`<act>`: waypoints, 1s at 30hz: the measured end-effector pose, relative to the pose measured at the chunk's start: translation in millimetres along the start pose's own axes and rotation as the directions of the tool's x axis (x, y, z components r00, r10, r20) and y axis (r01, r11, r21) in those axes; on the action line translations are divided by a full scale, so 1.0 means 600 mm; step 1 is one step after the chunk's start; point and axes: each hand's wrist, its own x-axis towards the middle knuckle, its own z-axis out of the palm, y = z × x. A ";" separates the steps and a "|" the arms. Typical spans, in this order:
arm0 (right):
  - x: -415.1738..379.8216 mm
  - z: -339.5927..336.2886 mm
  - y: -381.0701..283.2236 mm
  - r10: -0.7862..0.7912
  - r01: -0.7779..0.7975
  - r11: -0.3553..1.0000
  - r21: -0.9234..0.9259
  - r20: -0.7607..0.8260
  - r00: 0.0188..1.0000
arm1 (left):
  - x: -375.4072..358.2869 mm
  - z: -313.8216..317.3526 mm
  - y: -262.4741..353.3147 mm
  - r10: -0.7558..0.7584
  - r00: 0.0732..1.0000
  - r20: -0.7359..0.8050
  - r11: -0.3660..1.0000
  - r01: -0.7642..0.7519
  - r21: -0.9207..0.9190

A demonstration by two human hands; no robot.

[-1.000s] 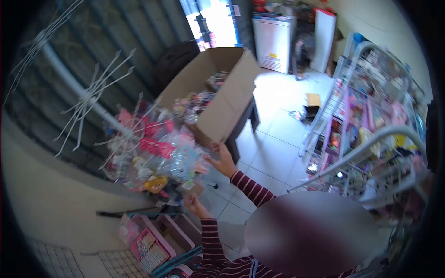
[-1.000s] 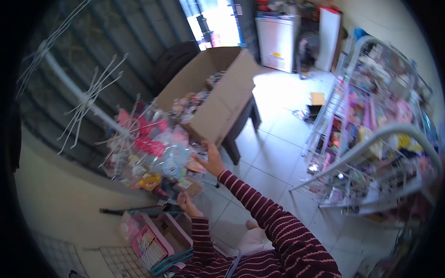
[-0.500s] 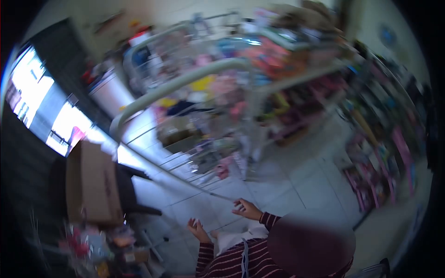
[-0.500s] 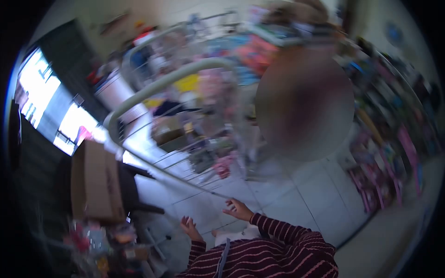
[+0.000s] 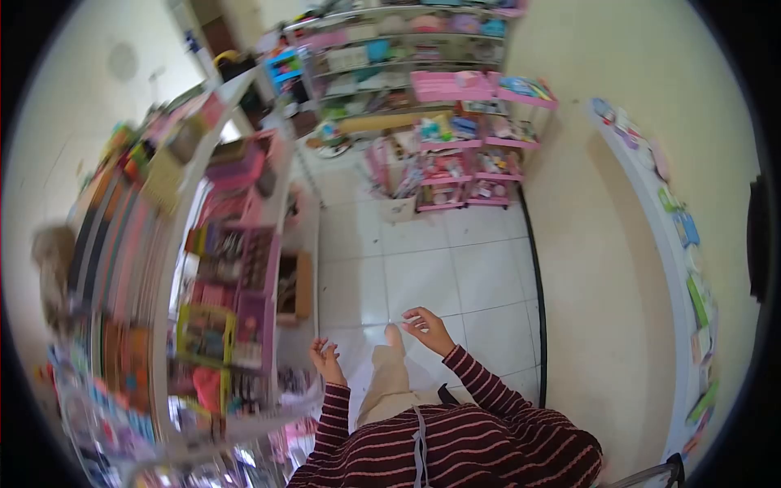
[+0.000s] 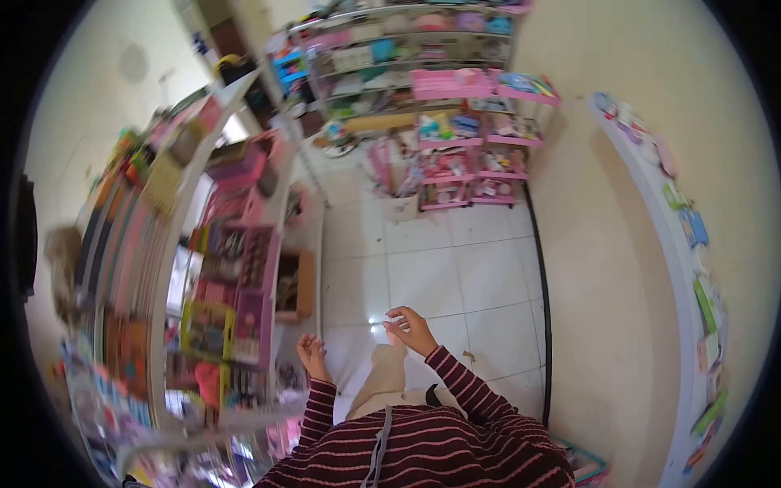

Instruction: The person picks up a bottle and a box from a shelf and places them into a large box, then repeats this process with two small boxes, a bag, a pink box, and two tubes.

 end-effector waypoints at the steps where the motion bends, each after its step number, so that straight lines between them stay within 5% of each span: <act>1: 0.013 -0.021 0.009 0.017 -0.018 1.000 -0.010 -0.064 0.998 | 0.027 0.035 -0.003 0.003 0.998 0.059 1.000 -0.003 0.010; 9: 0.155 -0.164 0.026 0.232 -0.226 0.972 0.065 -0.428 0.874 | 0.191 0.373 0.022 -0.138 0.890 0.434 0.990 0.113 0.084; 15: 0.228 -0.229 0.043 0.212 -0.189 0.976 0.106 -0.648 0.732 | 0.271 0.566 0.042 -0.100 0.680 0.727 0.990 -0.008 0.143; 22: 0.356 -0.364 0.104 0.243 -0.216 0.967 0.132 -0.726 0.644 | 0.349 0.750 0.029 -0.071 0.685 0.725 0.994 -0.008 0.105; 30: 0.590 -0.616 0.065 0.071 -0.136 0.990 -0.037 -0.701 0.710 | 0.439 0.987 0.069 0.159 0.767 0.621 0.987 -0.127 -0.095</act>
